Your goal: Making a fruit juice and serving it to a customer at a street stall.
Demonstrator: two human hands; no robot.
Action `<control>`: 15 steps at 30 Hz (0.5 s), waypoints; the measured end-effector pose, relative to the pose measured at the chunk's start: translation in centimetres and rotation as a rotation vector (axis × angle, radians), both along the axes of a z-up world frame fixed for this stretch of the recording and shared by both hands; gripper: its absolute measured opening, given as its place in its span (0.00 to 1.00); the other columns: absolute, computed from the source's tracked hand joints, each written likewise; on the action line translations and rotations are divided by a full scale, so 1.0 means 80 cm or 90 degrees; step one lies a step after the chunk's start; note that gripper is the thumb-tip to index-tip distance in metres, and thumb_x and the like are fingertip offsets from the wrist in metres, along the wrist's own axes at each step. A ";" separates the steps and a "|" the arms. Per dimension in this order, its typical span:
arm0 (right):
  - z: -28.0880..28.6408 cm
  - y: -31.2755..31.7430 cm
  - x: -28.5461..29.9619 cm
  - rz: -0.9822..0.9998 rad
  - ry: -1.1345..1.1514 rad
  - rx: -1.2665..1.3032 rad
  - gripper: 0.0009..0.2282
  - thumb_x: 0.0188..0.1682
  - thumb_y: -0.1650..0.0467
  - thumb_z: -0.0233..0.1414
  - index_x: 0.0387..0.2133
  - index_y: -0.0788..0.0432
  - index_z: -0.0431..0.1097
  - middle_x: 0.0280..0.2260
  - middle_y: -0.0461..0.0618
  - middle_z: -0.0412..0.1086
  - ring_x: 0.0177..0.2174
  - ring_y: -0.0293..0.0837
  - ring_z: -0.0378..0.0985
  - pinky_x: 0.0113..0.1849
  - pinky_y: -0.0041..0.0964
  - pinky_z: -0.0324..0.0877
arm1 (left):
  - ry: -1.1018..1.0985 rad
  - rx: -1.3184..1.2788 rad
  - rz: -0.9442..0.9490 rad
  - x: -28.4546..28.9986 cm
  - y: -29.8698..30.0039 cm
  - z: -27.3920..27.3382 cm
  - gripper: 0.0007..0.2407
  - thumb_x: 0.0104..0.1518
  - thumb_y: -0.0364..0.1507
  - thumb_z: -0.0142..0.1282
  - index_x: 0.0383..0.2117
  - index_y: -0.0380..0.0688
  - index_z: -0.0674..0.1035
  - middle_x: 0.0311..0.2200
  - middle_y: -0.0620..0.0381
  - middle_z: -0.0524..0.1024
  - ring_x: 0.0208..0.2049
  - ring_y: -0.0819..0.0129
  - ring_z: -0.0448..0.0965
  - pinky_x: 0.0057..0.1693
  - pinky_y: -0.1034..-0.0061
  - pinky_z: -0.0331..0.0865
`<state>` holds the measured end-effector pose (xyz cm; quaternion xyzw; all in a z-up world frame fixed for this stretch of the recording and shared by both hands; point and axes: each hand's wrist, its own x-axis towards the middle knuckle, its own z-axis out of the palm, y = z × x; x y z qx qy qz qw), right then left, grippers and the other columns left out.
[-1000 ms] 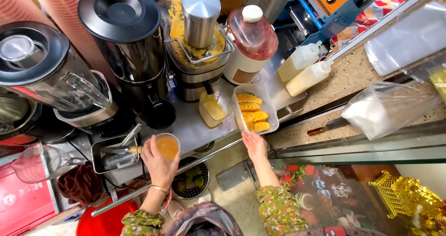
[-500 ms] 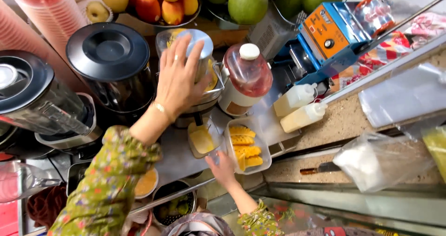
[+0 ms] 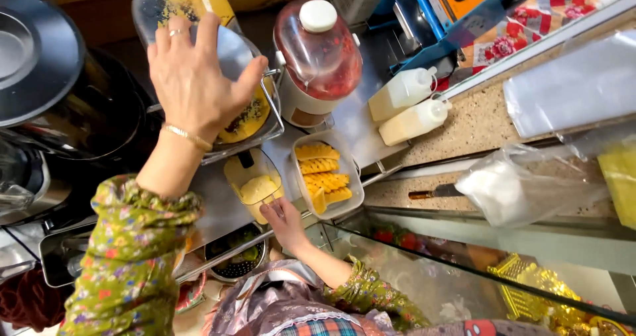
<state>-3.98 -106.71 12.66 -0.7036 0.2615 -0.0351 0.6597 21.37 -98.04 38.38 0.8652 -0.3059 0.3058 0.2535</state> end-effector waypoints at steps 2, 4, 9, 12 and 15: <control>0.002 -0.001 -0.013 0.001 0.009 -0.030 0.12 0.53 0.64 0.57 0.31 0.61 0.68 0.23 0.38 0.63 0.26 0.30 0.60 0.28 0.28 0.58 | 0.001 -0.002 0.000 -0.041 -0.001 0.007 0.28 0.59 0.52 0.62 0.52 0.39 0.75 0.44 0.43 0.70 0.47 0.48 0.70 0.53 0.57 0.64; -0.003 -0.002 -0.026 0.016 0.011 -0.061 0.12 0.53 0.64 0.58 0.31 0.60 0.67 0.24 0.37 0.64 0.26 0.29 0.61 0.29 0.26 0.60 | -0.004 -0.005 0.013 -0.081 0.002 0.013 0.29 0.59 0.52 0.63 0.54 0.39 0.75 0.44 0.43 0.70 0.47 0.48 0.69 0.53 0.57 0.63; 0.002 -0.004 -0.046 0.015 -0.021 0.079 0.10 0.52 0.64 0.56 0.32 0.59 0.68 0.25 0.36 0.65 0.27 0.29 0.62 0.30 0.26 0.59 | 0.013 -0.032 0.037 -0.159 0.002 0.005 0.31 0.56 0.52 0.62 0.56 0.39 0.74 0.49 0.43 0.69 0.49 0.47 0.69 0.55 0.57 0.63; 0.020 -0.005 -0.052 -0.007 -0.002 0.028 0.13 0.51 0.62 0.56 0.30 0.61 0.69 0.24 0.37 0.67 0.26 0.29 0.65 0.30 0.26 0.62 | 0.029 -0.032 0.034 -0.183 0.003 -0.003 0.30 0.56 0.51 0.62 0.57 0.41 0.73 0.50 0.44 0.69 0.51 0.48 0.70 0.55 0.57 0.64; 0.018 -0.003 -0.055 0.013 0.011 0.004 0.14 0.52 0.62 0.57 0.29 0.60 0.68 0.23 0.38 0.64 0.25 0.30 0.61 0.29 0.27 0.59 | 0.037 -0.026 0.036 -0.200 0.003 -0.007 0.29 0.56 0.51 0.62 0.56 0.43 0.74 0.50 0.44 0.69 0.51 0.48 0.70 0.55 0.57 0.64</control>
